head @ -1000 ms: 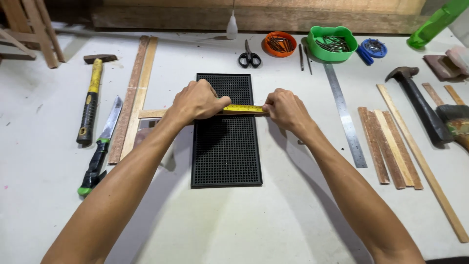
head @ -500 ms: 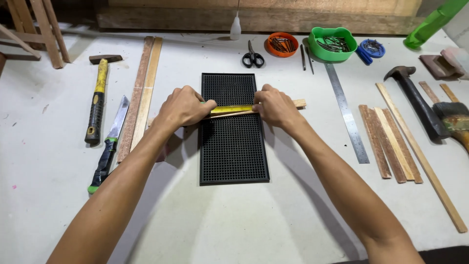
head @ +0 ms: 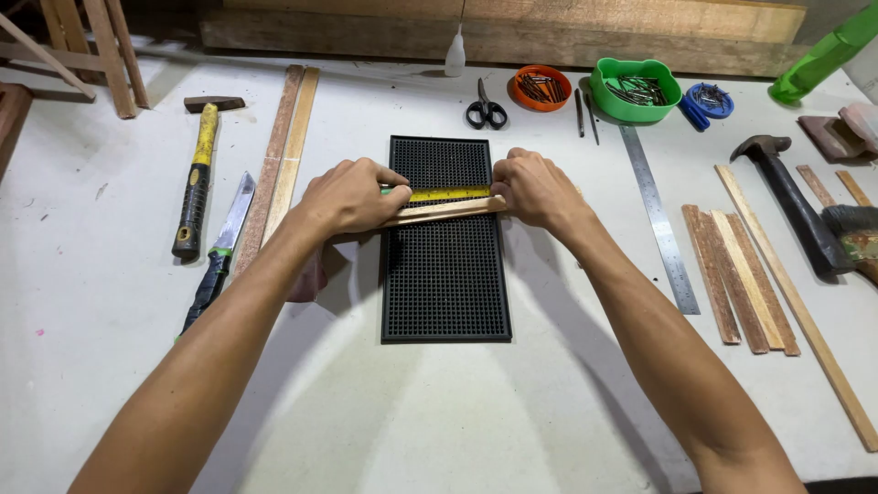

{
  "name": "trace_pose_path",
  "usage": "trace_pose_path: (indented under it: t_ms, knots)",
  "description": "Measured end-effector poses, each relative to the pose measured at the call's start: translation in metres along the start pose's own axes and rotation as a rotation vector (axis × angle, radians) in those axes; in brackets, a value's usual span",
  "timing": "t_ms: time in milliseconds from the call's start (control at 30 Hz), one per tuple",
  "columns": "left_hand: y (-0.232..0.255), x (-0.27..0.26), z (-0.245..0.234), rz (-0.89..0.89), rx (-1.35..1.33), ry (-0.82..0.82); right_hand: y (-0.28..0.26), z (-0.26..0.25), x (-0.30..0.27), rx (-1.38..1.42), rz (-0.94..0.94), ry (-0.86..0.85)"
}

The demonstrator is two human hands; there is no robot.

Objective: The recorder is measuring and marking wooden slats on a workbench using a tape measure and a metal ruler.

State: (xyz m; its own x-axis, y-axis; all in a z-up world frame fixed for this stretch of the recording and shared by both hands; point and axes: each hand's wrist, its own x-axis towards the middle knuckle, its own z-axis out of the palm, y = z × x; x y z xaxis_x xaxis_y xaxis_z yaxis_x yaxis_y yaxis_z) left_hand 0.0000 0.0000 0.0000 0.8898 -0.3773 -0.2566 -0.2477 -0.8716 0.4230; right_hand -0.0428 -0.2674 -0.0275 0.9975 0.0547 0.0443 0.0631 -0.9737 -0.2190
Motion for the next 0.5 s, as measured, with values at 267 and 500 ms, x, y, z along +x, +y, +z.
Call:
trace_pose_path:
  t_ms: [267, 500]
  knots:
    - [-0.013, -0.002, -0.007, 0.052, 0.112, -0.032, 0.014, -0.026, -0.023, -0.052, 0.007, 0.067]
    - [-0.005, -0.015, 0.0, 0.044, 0.096, 0.007, 0.012, -0.029, -0.04, -0.056, 0.068, 0.094]
